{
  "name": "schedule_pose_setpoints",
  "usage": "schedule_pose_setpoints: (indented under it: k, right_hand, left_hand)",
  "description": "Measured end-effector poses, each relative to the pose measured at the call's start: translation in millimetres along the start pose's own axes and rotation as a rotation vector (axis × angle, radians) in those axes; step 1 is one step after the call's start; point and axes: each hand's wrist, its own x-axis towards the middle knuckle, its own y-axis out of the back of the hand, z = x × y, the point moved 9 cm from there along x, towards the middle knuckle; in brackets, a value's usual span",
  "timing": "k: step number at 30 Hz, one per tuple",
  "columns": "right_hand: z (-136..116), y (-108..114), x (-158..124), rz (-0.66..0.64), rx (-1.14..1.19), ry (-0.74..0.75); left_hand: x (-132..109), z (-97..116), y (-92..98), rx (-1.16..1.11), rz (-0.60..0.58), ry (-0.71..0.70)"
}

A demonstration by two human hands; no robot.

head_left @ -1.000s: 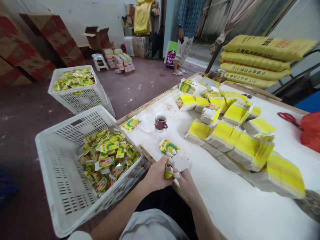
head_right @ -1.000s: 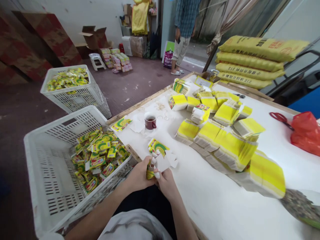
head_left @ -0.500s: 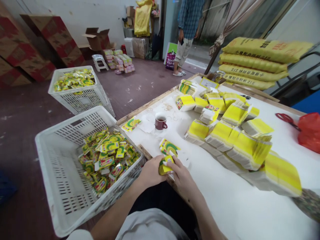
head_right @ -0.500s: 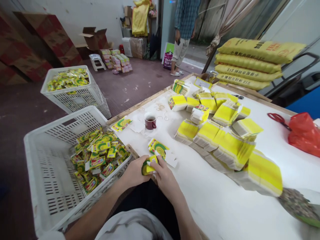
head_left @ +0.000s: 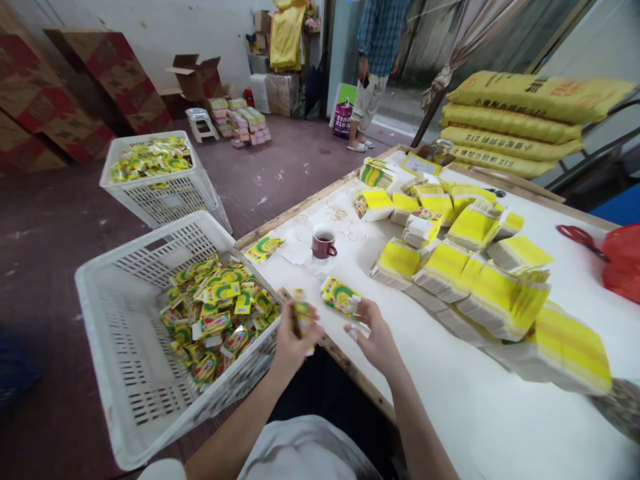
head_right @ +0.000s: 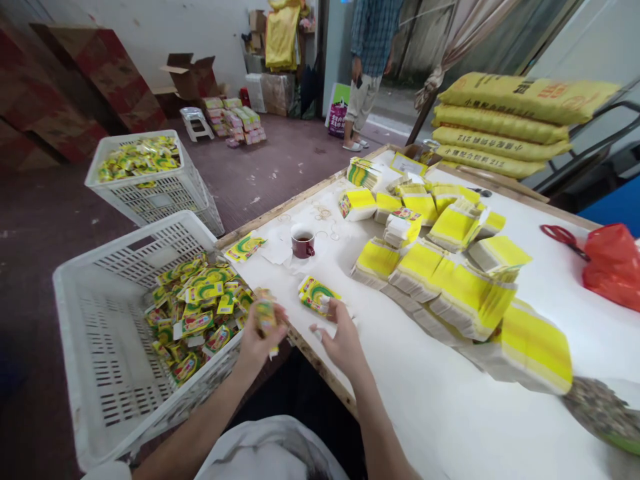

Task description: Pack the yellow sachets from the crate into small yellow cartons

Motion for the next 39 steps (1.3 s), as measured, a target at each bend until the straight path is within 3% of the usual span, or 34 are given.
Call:
schedule_pose_setpoints:
  k: [2,3,5,8,13,19,22,27,30,33,39]
  right_hand:
    - [21.4,6.9,13.3,0.039,-0.241,-0.142]
    - [29.6,9.8,18.7,0.049,-0.331,-0.2]
    - [39.2,11.5,26.2,0.061,-0.428,-0.268]
    - [42.4,5.5,29.4,0.066,-0.48,-0.298]
    - [38.1,-3.4,26.5,0.087,-0.486,-0.29]
    - [32.7,5.4,18.3,0.137,-0.346,-0.277]
    - [14.5,4.1,7.3,0.098,-0.173,-0.206]
    - [-41.4,-30.0,-15.8,-0.158,0.333,-0.039]
    - [-57.2,-40.9,-21.8,-0.178,0.455,-0.048]
    - [-59.3,-41.5,-20.8,-0.13,0.392,-0.039]
    - [-36.9,-13.3,-13.1,0.021,0.333,-0.058]
  left_hand:
    - [3.2,-8.7,37.9,-0.358,0.343,-0.003]
    - [3.6,-16.4,49.5,-0.481,0.455,0.019]
    - [5.7,-31.6,55.4,-0.598,0.529,0.113]
    - [6.4,-41.9,41.8,-0.565,0.449,0.214]
    - [0.1,-40.7,10.9,-0.411,0.318,0.247]
    - [-11.1,-56.1,-18.4,-0.322,0.103,0.364]
    - [-13.7,-53.7,-26.1,-0.386,0.077,0.336]
    - [-5.6,-20.1,-50.8,-0.527,-0.077,0.241]
    - [3.2,-9.8,-42.7,-0.527,0.045,0.175]
    - [5.6,-13.3,-28.3,-0.415,0.168,0.128]
    - [-3.3,-16.7,-34.3,-0.144,-0.041,0.101]
